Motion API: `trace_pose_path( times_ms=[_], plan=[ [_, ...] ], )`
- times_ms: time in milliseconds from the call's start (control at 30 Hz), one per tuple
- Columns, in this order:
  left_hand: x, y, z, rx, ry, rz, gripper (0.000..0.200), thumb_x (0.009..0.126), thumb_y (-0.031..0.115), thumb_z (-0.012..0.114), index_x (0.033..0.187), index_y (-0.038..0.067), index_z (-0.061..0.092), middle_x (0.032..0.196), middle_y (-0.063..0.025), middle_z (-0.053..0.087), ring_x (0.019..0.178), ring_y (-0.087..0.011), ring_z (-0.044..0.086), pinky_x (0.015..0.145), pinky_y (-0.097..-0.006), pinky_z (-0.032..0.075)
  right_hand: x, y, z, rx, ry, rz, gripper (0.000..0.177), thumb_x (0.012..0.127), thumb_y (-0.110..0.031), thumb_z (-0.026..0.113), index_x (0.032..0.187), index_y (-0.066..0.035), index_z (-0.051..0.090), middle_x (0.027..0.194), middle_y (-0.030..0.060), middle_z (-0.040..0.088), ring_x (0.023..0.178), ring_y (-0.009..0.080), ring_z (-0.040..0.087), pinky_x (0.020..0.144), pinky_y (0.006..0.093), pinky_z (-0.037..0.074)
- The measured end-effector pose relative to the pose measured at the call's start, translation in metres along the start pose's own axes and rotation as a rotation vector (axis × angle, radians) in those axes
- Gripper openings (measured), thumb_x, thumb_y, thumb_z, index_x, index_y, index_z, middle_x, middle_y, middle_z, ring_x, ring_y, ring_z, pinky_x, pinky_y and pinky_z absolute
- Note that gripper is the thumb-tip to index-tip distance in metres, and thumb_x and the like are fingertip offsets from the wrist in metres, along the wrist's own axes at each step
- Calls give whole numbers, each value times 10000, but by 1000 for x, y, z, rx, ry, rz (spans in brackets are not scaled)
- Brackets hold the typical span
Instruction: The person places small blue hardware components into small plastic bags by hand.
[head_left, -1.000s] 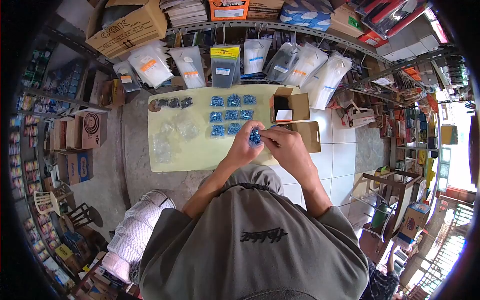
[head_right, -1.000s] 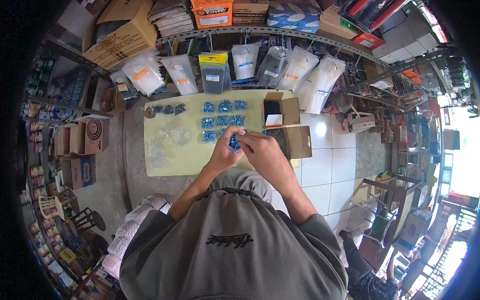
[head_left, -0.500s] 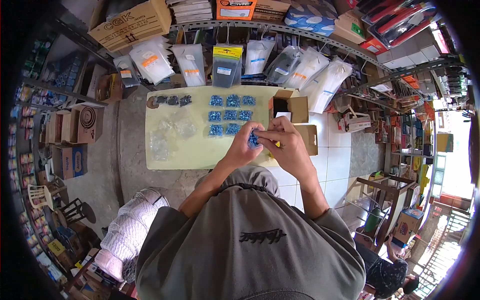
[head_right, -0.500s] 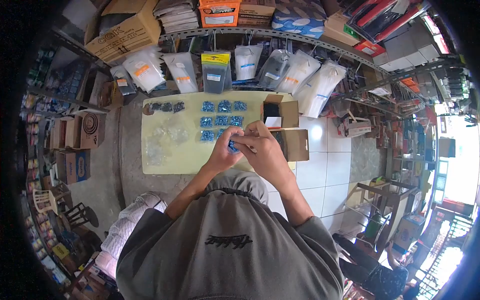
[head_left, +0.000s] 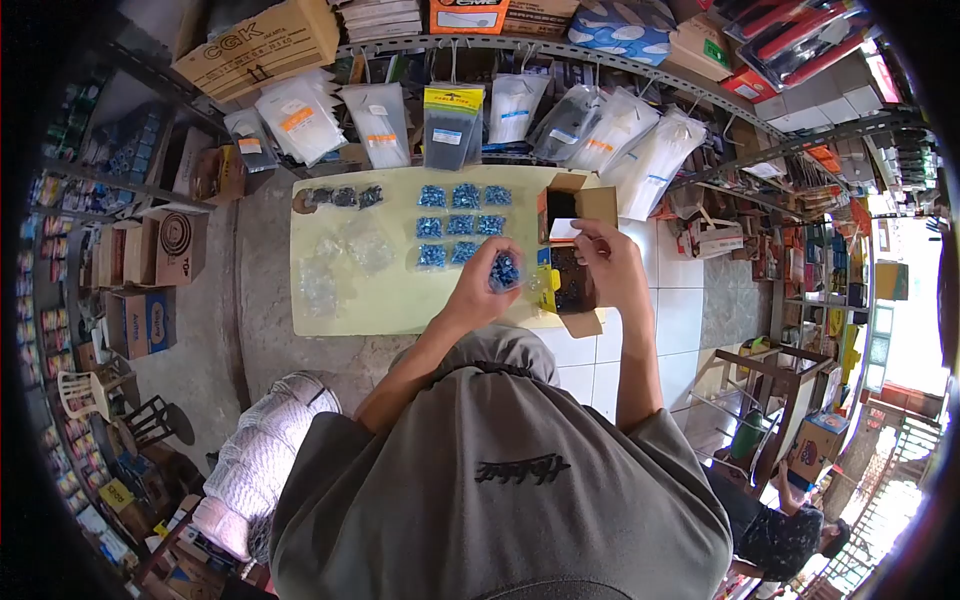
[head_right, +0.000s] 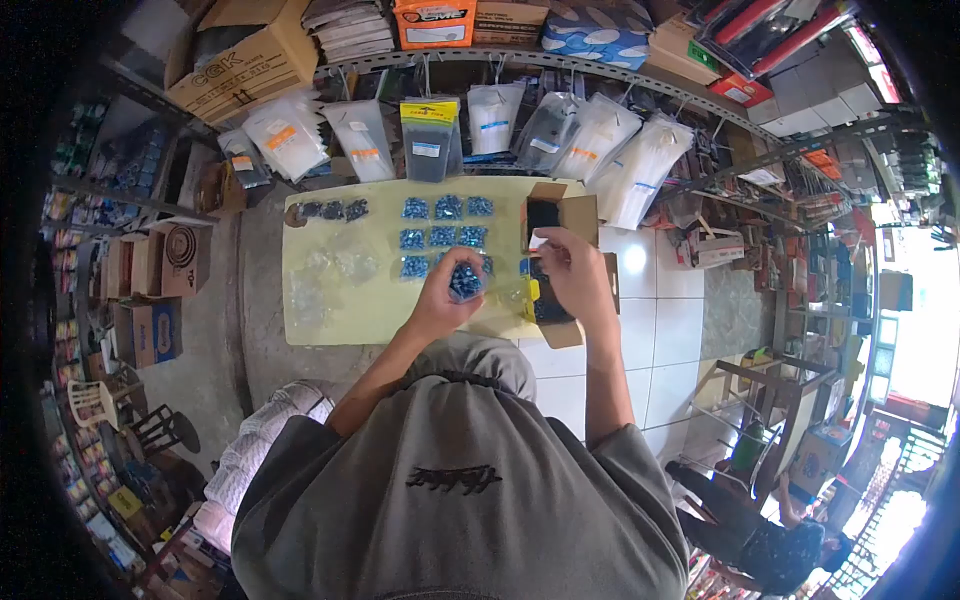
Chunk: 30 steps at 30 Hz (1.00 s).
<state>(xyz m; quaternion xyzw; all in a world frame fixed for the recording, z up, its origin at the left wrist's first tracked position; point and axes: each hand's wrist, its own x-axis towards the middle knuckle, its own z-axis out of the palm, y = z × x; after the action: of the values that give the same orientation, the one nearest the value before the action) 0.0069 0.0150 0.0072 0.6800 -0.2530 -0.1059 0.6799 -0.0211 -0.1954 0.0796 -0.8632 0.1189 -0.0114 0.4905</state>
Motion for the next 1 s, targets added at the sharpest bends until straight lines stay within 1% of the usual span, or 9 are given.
trace_pose_path(
  times_ms=[67, 100, 167, 367, 500, 567, 633, 833, 1000],
  plan=[
    [-2, 0, 0, 5, 5, -80, 408, 690, -28, 627, 1068, 51, 496, 956, -82, 529, 905, -207, 545, 849, -300, 427, 7, 69, 3, -152, -18, 89, 224, 836, -75, 607, 1040, 3, 657, 876, 179, 688, 809, 308, 679, 717, 369, 528],
    [-2, -2, 1, 1, -1, -80, 408, 690, -28, 627, 1068, 51, 496, 956, -82, 529, 905, -207, 545, 849, -300, 427, 5, 100, 9, -153, -12, 94, 224, 836, -75, 607, 1040, 3, 657, 876, 179, 688, 809, 308, 679, 717, 369, 528],
    [-2, -4, 2, 9, 29, -33, 412, 684, -38, 629, 1065, 46, 496, 946, -78, 531, 905, -194, 546, 849, -297, 428, 0, 158, 27, -427, -188, 122, 223, 792, -72, 611, 996, -4, 669, 931, 243, 659, 882, 380, 649, 772, 424, 525],
    [-4, -3, 2, 7, 20, -61, 390, 711, -48, 642, 1059, 50, 496, 954, -47, 525, 893, -152, 536, 832, -270, 426, -16, 258, 84, -623, -373, 214, 255, 727, -12, 556, 958, -12, 663, 934, 263, 643, 906, 404, 628, 795, 461, 513],
    [-10, -5, -2, 70, 60, -71, 384, 726, -47, 638, 1070, 56, 499, 938, -34, 523, 878, -128, 527, 809, -259, 430, -17, 276, 87, -445, -314, 58, 259, 737, -29, 550, 977, -20, 650, 907, 262, 645, 896, 405, 630, 776, 458, 521],
    [-13, -8, -2, 63, 65, -100, 387, 726, -44, 639, 1072, 58, 501, 933, -29, 523, 875, -122, 523, 804, -256, 430, -19, 288, 93, -506, -301, 117, 208, 751, -28, 542, 927, -14, 652, 885, 259, 648, 887, 402, 632, 756, 460, 520],
    [-14, -8, 0, 55, 75, -128, 390, 725, -41, 640, 1075, 60, 502, 927, -24, 522, 872, -115, 520, 799, -253, 429, -22, 292, 94, -450, -246, 62, 166, 766, -26, 528, 874, -10, 653, 865, 259, 648, 864, 405, 635, 743, 467, 521],
    [-13, -8, 3, 35, 74, -122, 393, 722, -36, 637, 1079, 59, 502, 924, -19, 521, 862, -106, 517, 789, -245, 429, -22, 271, 90, -501, -215, 182, 159, 770, -28, 527, 852, 9, 658, 850, 262, 644, 834, 413, 635, 734, 470, 527],
    [-13, -8, 5, 30, 64, -134, 394, 725, -51, 634, 1079, 62, 501, 924, -17, 518, 861, -102, 513, 785, -246, 428, -20, 280, 84, -367, -89, 129, 187, 745, -30, 560, 882, 11, 681, 860, 254, 650, 841, 402, 641, 747, 445, 531]
  ],
)
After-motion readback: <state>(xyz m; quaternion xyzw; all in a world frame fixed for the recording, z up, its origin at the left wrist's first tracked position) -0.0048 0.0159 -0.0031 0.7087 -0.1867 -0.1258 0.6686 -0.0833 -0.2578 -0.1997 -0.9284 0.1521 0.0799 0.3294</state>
